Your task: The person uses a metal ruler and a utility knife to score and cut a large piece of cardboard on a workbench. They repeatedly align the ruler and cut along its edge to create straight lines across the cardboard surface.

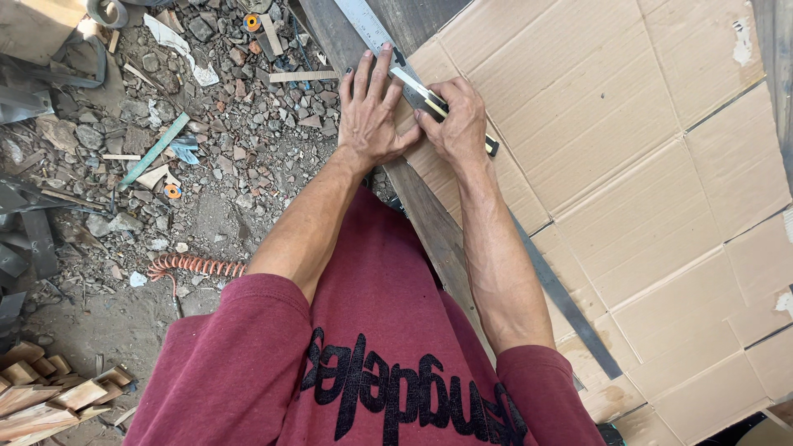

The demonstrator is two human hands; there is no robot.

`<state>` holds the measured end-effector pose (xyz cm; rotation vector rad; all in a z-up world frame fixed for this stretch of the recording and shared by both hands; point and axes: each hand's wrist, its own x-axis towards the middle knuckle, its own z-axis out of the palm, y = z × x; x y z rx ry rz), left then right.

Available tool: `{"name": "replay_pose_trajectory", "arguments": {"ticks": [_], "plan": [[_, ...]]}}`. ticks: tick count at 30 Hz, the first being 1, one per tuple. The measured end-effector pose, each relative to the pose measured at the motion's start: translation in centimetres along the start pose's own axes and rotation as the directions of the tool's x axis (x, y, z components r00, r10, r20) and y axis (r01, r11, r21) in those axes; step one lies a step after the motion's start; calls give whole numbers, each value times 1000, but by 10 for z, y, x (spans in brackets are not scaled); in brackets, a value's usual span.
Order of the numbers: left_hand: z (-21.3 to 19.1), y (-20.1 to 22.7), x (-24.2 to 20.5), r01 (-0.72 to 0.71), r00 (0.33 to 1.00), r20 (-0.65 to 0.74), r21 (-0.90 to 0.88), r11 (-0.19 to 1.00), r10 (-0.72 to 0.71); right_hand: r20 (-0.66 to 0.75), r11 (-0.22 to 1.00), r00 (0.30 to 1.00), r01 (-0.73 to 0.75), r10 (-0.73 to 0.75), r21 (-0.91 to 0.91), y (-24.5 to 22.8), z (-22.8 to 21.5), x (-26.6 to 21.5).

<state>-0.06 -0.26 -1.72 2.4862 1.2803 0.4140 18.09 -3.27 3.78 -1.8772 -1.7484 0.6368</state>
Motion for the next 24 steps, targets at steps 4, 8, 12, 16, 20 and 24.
{"name": "replay_pose_trajectory", "arguments": {"ticks": [4,8,12,16,20,24], "plan": [[-7,3,2,3,1000,5,5,1000,-3,11,1000,1000,-18,18,2,0,-2,1],[-4,2,1,6,1000,-4,13,1000,-6,-10,1000,1000,2,-2,18,-4,-3,1],[-7,2,2,6,1000,17,0,1000,-6,-18,1000,1000,5,-4,20,-5,-3,1],[-4,1,2,-3,1000,-17,-11,1000,3,-25,1000,1000,8,-8,17,-5,-3,1],[0,0,2,-7,999,-47,-5,1000,6,-25,1000,1000,7,-7,16,-4,-3,0],[-2,0,1,-22,995,-98,-22,1000,20,-19,1000,1000,-2,2,20,-2,-2,0]]}}
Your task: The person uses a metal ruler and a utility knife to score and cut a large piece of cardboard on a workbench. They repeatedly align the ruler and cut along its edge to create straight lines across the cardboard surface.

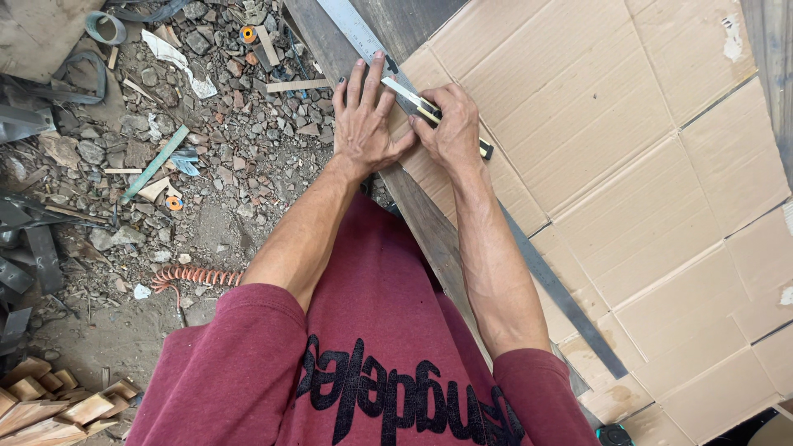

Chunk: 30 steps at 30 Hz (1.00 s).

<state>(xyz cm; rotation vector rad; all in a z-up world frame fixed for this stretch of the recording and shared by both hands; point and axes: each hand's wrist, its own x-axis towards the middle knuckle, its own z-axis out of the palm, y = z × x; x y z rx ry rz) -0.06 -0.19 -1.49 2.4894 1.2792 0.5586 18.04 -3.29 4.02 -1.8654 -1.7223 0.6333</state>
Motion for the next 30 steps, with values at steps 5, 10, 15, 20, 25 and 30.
{"name": "replay_pose_trajectory", "arguments": {"ticks": [5,10,15,20,25,30], "plan": [[1,0,0,14,1000,25,1,1000,-14,8,1000,1000,-3,3,-6,0,0,1],[-2,1,1,8,1000,29,15,1000,-9,3,1000,1000,-21,21,-19,-3,-2,2],[-7,5,2,36,998,57,1,999,-36,9,994,996,-89,90,-57,-8,-11,-9],[15,14,-18,-68,994,92,86,994,60,-190,988,971,-153,143,-39,-3,-59,-56],[34,108,-19,-209,973,79,-93,974,216,-384,934,869,-354,313,-40,30,-116,-141],[39,242,-33,-419,867,165,-268,867,470,-577,871,730,-487,367,-63,63,-178,-269]]}}
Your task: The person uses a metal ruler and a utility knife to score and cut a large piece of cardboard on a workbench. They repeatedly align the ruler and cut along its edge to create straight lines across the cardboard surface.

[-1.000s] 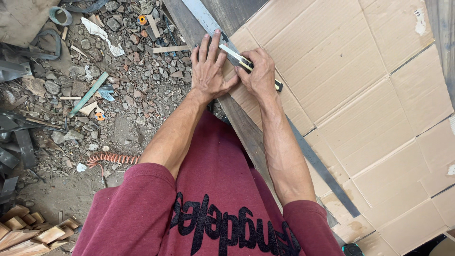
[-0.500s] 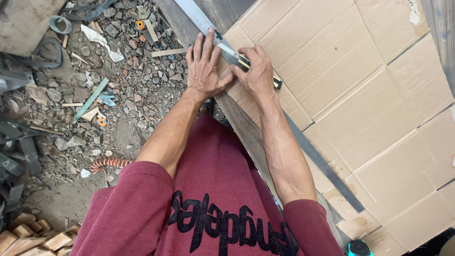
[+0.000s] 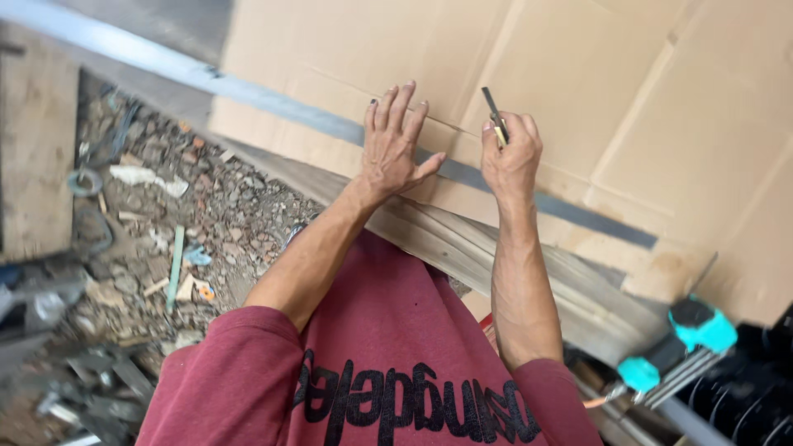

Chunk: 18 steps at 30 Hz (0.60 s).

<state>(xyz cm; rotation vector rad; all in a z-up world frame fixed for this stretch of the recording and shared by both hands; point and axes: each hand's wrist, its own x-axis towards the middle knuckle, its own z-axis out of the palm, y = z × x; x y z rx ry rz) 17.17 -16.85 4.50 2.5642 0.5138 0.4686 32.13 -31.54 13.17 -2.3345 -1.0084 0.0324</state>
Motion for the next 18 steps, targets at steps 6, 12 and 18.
{"name": "replay_pose_trajectory", "arguments": {"ticks": [6,12,18], "plan": [[91,150,20,-283,937,173,-131,950,303,-152,934,922,-356,356,26,144,-107,-97],[174,289,8,-429,836,289,-184,884,466,-254,822,801,-568,541,-38,230,-188,-190],[207,383,17,-504,749,386,-197,841,539,-364,768,716,-641,596,-4,301,-223,-241]]}}
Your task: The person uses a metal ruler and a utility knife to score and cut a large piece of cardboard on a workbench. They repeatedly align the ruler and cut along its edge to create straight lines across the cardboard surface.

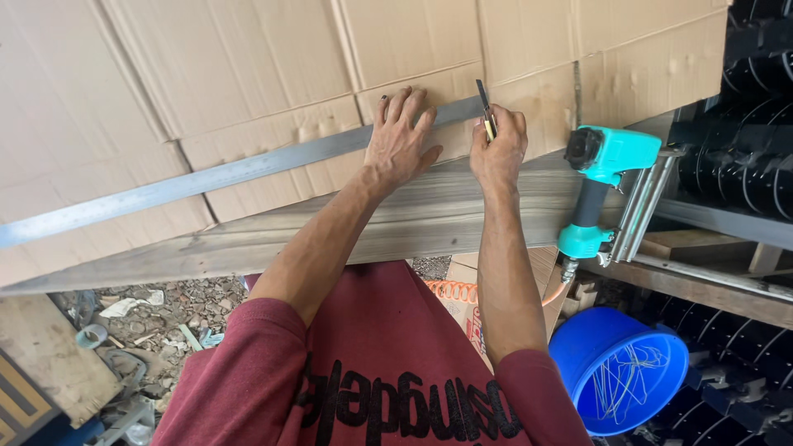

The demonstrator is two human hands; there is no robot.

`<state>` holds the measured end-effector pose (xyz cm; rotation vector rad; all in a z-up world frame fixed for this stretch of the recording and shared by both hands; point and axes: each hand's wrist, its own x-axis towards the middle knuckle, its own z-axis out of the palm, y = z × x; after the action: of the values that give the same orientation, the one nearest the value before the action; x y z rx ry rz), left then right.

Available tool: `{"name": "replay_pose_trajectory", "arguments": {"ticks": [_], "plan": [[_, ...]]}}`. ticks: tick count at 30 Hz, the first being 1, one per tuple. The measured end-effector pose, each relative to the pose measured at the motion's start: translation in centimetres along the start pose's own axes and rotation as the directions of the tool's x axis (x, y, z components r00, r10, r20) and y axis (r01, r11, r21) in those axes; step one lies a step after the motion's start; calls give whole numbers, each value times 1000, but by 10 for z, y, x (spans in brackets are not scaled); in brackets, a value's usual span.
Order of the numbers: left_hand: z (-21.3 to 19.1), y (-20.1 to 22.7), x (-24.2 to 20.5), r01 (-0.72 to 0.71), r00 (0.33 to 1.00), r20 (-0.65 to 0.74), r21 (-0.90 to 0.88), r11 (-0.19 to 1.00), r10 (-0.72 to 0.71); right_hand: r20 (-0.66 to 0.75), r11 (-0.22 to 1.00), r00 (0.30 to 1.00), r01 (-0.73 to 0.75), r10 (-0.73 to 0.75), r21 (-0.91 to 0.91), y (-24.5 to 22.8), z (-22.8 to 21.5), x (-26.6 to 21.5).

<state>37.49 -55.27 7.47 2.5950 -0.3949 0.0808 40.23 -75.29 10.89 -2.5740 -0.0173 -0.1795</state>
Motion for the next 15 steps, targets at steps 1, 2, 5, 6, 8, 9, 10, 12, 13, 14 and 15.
{"name": "replay_pose_trajectory", "arguments": {"ticks": [1,2,5,6,8,9,10,12,13,14,15], "plan": [[6,4,9,-9,1000,7,4,1000,9,-6,1000,1000,-9,9,4,4,-4,4],[11,8,17,-14,1000,8,23,1000,14,-2,999,999,-38,38,5,8,-7,7],[21,14,35,-18,1000,21,47,999,17,-14,997,997,-71,72,31,20,-6,12],[23,15,41,-3,1000,19,51,999,2,-25,997,998,-59,61,54,23,-4,16],[28,15,46,-3,1000,20,40,999,2,-20,995,998,-63,65,82,28,0,20],[29,13,47,3,1000,17,31,1000,-3,-12,992,998,-60,62,111,29,2,22],[32,12,49,8,1000,22,32,999,-9,-5,992,998,-63,64,113,30,2,24],[39,11,49,10,1000,6,6,1000,-10,43,975,990,-140,135,175,32,3,25],[39,11,48,16,1000,15,4,1000,-16,53,974,989,-147,140,175,35,4,24],[38,12,49,10,1000,0,-14,1000,-10,48,976,992,-125,118,181,38,6,24],[38,12,50,5,1000,-15,-32,999,-5,44,977,994,-102,96,187,41,7,25]]}}
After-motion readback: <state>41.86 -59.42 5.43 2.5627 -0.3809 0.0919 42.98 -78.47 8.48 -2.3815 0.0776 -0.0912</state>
